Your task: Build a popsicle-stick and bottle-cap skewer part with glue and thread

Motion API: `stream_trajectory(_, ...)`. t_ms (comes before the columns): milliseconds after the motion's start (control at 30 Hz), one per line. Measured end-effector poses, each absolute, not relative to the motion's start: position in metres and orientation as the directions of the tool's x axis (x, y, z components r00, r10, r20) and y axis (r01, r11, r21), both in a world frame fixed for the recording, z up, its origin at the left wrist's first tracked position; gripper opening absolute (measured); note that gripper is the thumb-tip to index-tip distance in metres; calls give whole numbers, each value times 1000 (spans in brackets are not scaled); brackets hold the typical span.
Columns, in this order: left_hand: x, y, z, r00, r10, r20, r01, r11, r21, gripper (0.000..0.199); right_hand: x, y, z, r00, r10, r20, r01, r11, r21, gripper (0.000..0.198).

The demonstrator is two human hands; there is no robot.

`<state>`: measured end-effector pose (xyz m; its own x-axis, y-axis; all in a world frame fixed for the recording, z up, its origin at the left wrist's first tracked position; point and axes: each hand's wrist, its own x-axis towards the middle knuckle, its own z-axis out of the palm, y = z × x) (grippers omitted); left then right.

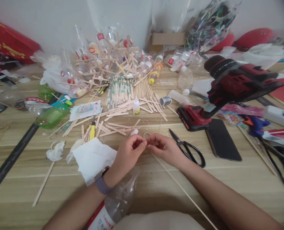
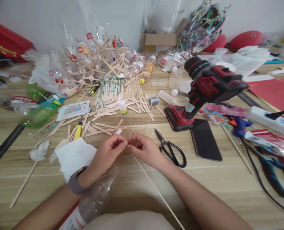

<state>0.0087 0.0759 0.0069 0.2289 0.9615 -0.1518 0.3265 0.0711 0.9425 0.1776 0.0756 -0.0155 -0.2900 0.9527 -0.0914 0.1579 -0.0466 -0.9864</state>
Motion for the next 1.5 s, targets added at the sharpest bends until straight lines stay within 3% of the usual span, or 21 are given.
stream_trajectory(300, 8, 76, 3, 258, 960, -110, 288, 32, 957, 9, 176, 76, -23, -288, 948, -134, 74, -117, -990, 33)
stream_trajectory(700, 10, 74, 2, 258, 952, -166, 230, 106, 967, 8, 170, 73, -20, -269, 952, -145, 20, -145, -989, 41)
stream_trajectory(1200, 10, 74, 5, 217, 964, -154, 305, 83, 949, 9, 172, 75, -24, -222, 964, -147, 207, -100, -973, 21)
stream_trajectory(1500, 10, 71, 9, 270, 962, -28, 503, -116, 856, 11, 174, 74, -21, -225, 968, -111, 332, -31, -943, 15)
